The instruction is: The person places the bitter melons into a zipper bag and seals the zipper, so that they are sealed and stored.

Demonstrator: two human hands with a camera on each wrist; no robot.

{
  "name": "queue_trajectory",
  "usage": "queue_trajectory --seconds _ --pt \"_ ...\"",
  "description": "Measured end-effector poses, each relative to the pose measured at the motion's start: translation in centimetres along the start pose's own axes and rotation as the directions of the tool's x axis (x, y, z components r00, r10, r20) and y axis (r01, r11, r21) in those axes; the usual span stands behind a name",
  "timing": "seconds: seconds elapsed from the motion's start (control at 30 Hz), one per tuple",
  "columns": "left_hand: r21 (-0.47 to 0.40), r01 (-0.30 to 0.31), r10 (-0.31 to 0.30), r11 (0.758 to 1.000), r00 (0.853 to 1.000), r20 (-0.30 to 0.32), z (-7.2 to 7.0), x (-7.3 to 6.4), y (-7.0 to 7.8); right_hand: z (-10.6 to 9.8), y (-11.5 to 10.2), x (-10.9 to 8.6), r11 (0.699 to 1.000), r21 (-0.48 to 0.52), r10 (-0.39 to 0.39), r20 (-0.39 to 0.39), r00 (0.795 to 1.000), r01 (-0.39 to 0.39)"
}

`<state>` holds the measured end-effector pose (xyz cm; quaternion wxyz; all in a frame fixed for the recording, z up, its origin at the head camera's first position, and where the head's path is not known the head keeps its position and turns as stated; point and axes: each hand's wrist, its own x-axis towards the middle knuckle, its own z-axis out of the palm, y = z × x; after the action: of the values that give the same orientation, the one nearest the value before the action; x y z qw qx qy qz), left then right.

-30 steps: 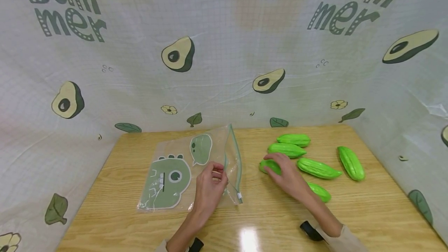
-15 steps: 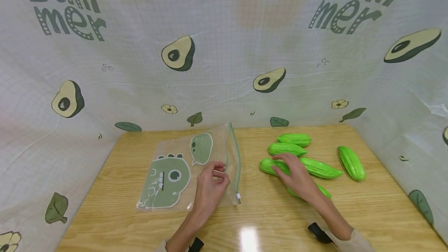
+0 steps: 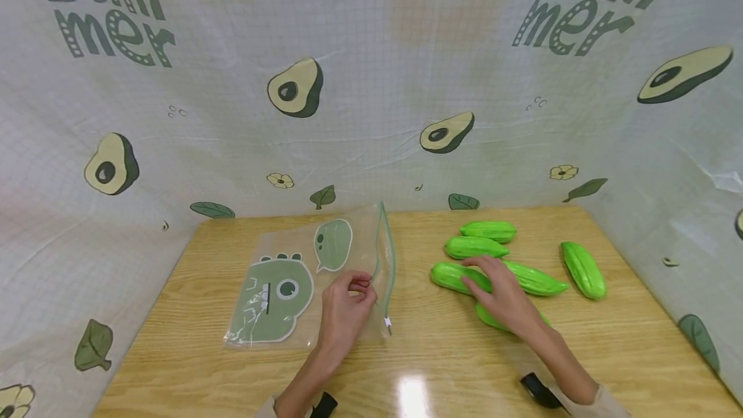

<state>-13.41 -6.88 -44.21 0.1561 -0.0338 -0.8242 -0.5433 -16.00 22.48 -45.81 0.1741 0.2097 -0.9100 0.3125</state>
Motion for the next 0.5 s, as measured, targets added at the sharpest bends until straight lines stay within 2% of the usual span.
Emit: queue_trajectory --seconds 0.23,0.5 --pt "0.008 0.007 -0.007 1.000 1.000 -0.001 -0.18 0.05 0.10 -0.38 0.35 -0.51 1.000 -0.023 0.001 0.003 1.000 -0.001" --pt "0.015 0.044 -0.044 0.999 0.999 0.022 -0.26 0.03 0.30 -0.75 0.91 -0.96 1.000 -0.029 0.006 0.019 1.000 -0.005"
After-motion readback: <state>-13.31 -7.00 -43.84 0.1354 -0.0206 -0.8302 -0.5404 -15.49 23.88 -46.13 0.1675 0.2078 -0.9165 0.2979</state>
